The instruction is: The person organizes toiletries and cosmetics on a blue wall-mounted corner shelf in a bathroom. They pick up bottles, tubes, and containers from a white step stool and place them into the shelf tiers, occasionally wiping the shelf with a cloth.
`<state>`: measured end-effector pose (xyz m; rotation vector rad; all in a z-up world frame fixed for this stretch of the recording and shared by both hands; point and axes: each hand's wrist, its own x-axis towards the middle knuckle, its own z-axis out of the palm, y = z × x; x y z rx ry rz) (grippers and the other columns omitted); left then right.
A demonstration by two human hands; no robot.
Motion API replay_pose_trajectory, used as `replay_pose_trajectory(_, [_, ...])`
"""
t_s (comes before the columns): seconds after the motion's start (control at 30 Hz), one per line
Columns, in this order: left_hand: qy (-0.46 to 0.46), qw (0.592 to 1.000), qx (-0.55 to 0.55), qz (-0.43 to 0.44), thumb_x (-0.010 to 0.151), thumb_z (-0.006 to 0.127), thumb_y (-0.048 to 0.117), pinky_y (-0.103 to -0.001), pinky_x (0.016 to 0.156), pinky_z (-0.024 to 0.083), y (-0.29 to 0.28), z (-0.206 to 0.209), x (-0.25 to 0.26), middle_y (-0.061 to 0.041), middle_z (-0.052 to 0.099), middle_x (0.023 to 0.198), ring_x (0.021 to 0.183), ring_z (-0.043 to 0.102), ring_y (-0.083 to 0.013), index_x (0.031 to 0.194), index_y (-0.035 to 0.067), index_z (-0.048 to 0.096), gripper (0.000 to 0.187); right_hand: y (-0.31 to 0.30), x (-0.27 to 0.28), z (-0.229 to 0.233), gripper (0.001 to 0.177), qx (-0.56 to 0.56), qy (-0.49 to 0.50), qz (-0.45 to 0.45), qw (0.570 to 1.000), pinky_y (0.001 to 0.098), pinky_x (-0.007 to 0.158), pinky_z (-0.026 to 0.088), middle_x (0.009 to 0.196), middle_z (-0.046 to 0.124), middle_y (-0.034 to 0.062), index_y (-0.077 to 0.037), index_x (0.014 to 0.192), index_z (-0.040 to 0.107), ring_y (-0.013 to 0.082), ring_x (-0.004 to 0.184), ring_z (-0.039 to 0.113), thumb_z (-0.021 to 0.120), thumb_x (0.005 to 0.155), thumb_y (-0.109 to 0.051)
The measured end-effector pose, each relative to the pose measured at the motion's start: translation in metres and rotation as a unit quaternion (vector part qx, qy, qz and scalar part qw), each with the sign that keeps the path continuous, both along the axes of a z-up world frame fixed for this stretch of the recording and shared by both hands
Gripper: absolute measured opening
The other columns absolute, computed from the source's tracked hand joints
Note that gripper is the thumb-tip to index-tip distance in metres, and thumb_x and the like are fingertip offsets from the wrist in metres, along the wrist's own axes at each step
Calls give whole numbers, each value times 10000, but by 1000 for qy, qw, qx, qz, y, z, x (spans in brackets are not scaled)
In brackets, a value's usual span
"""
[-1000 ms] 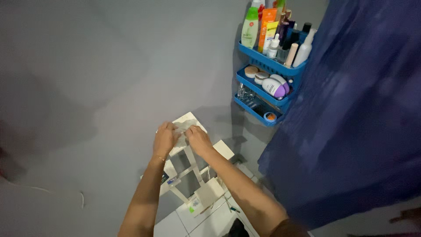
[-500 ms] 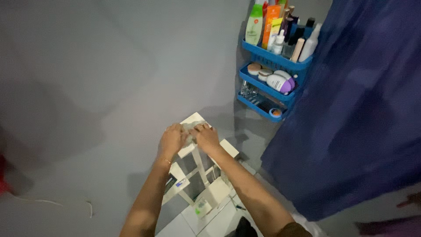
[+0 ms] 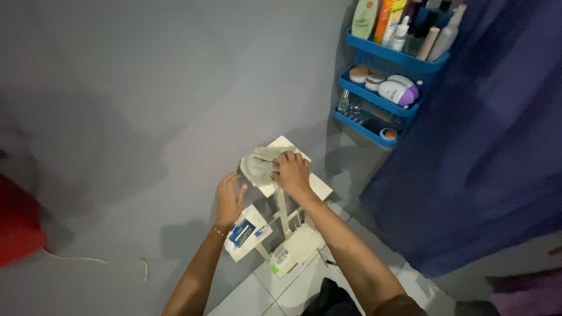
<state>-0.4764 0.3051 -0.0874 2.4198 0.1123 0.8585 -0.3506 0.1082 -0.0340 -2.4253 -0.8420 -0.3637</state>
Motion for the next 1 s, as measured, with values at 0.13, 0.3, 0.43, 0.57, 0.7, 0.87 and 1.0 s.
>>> replay_pose_trajectory(0.13, [95, 995, -25, 20, 971, 628, 385, -495, 1091, 407, 17, -38, -16, -237, 546, 1338, 1269, 519, -399, 1307, -23, 548, 535, 12, -33, 1, 410, 108, -130, 33, 985, 582, 950, 422, 1232, 586, 195, -68, 1110, 673, 397, 1172, 519, 793, 737, -189])
replay_pose_trajectory(0.3, [152, 988, -39, -2, 938, 677, 311, -540, 1056, 360, 24, -86, -32, -267, 522, 1344, 1267, 500, -426, 1343, -52, 483, 578, 36, -81, -34, 208, 184, -146, 177, 956, 540, 936, 471, 1174, 618, 194, -68, 1057, 669, 355, 1055, 609, 757, 886, -148])
replay_pose_trajectory(0.43, [145, 989, -39, 10, 807, 754, 197, -476, 1046, 439, 27, -116, -46, -236, 583, 1295, 1243, 529, -416, 1309, -9, 530, 587, 37, -103, -74, 180, 168, -116, 309, 929, 458, 908, 523, 1196, 654, 198, -28, 1114, 672, 381, 1039, 645, 647, 938, -57])
replay_pose_trajectory(0.57, [217, 974, -57, 27, 820, 752, 125, -470, 1053, 440, 37, -147, -50, -211, 598, 1302, 1265, 530, -394, 1301, 23, 565, 526, 52, -101, -114, 152, 94, 189, 253, 944, 433, 920, 515, 1181, 648, 170, -52, 1100, 686, 362, 1073, 641, 583, 996, -94])
replay_pose_trajectory(0.7, [302, 952, -35, 44, 843, 775, 175, -466, 1020, 447, 48, -175, -52, -203, 573, 1298, 1236, 544, -364, 1316, 25, 530, 553, 63, -95, -162, 151, -16, 108, 281, 954, 458, 913, 516, 1175, 637, 184, -20, 1090, 673, 360, 1117, 620, 610, 974, -93])
replay_pose_trajectory(0.87, [273, 960, -2, 65, 841, 732, 137, -418, 1033, 496, 50, -192, -59, -153, 631, 1261, 1220, 598, -338, 1254, 87, 605, 434, 54, -84, -211, 224, 41, -1, 279, 959, 452, 963, 526, 1172, 654, 178, -41, 1015, 699, 379, 1193, 598, 700, 800, -106])
replay_pose_trajectory(1.0, [321, 941, -37, 98, 817, 754, 149, -441, 983, 498, 50, -197, -56, -141, 603, 1295, 1187, 595, -341, 1246, 106, 608, 455, 47, -70, -219, 356, -23, 64, 301, 951, 484, 952, 498, 1100, 641, 207, 0, 951, 689, 412, 1146, 570, 849, 723, -220])
